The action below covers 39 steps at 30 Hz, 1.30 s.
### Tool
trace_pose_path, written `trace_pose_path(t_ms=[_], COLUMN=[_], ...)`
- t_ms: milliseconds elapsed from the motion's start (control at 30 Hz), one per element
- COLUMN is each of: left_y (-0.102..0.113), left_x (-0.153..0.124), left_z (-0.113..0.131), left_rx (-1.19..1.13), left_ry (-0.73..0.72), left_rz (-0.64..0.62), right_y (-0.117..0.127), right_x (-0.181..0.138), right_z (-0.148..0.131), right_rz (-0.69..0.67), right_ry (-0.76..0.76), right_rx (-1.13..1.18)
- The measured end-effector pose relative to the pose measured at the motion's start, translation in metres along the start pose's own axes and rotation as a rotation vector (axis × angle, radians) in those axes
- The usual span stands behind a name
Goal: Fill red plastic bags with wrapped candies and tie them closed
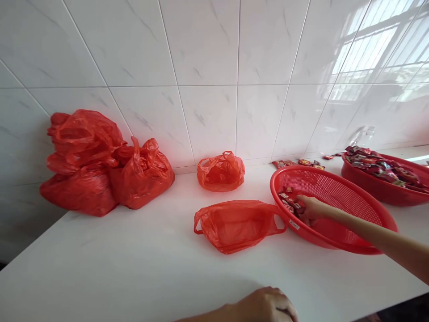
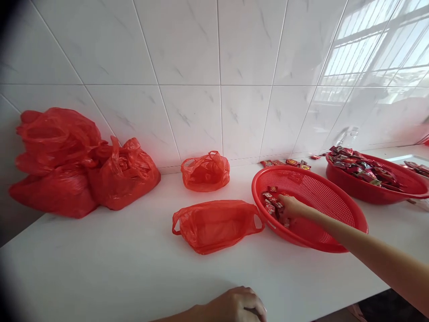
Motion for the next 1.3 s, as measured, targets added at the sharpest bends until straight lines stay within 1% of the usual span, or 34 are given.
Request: trace_pose_path(t_ms=[67, 133, 233, 300, 367, 433, 500, 633, 800, 967, 1133, 1300], left_y=[0.000, -0.004, -0.010, -0.013, -0.015, -0.015, -0.015, -0.017, -0.018, -0.008, 0.005, 0.009], left_x=[0.000, 0.000, 0.001, 0.000, 0.000, 0.000, 0.000, -0.002, -0.004, 0.000, 0.001, 0.001], left_z=[-0.001, -0.004, -0.012, -0.015, -0.017, -0.018, -0.018, -0.019, -0.021, -0.011, 0.004, 0.006], left_rx=[-0.019, -0.020, -0.008, 0.001, 0.010, 0.012, 0.008, -0.006, -0.049, -0.060, -0.061, -0.066], left_ry=[0.009, 0.011, 0.004, -0.005, -0.003, 0.007, 0.014, -0.008, -0.048, -0.008, -0.051, -0.049], left_rz=[-0.003, -0.010, 0.001, 0.003, -0.002, -0.012, -0.020, 0.001, 0.052, 0.023, 0.052, 0.044], right_y=[0.001, 0.007, 0.014, 0.016, 0.013, 0.005, -0.005, -0.014, -0.010, 0.000, 0.001, 0.001], right_x=[0.006, 0.008, 0.003, -0.003, -0.007, -0.006, 0.000, 0.016, 0.019, 0.014, 0.019, 0.024], right_z=[-0.006, -0.010, -0.013, -0.014, -0.016, -0.017, -0.019, -0.025, -0.034, -0.039, -0.038, -0.033], right_rz=[-0.005, 0.012, -0.054, -0.095, -0.114, -0.123, -0.120, -0.046, -0.016, 0.034, 0.062, 0.048], right_ry=[-0.036, -0.036, -0.016, 0.031, 0.097, 0.136, 0.156, 0.205, 0.261, 0.212, 0.170, 0.153], right_rx=[0.120, 0.205, 0.250, 0.163, -0.035, -0.215, -0.290, -0.315, -0.339, -0.314, -0.278, -0.268])
Point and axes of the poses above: each hand's wrist, its own x-axis towards the middle knuckle, its own y-axis out of the back of the hand, z = x × y, the point moved 6 cm from there along x, towards the middle knuckle, and after that the axes turned 4 degrees about y, right-handed, at the moved point
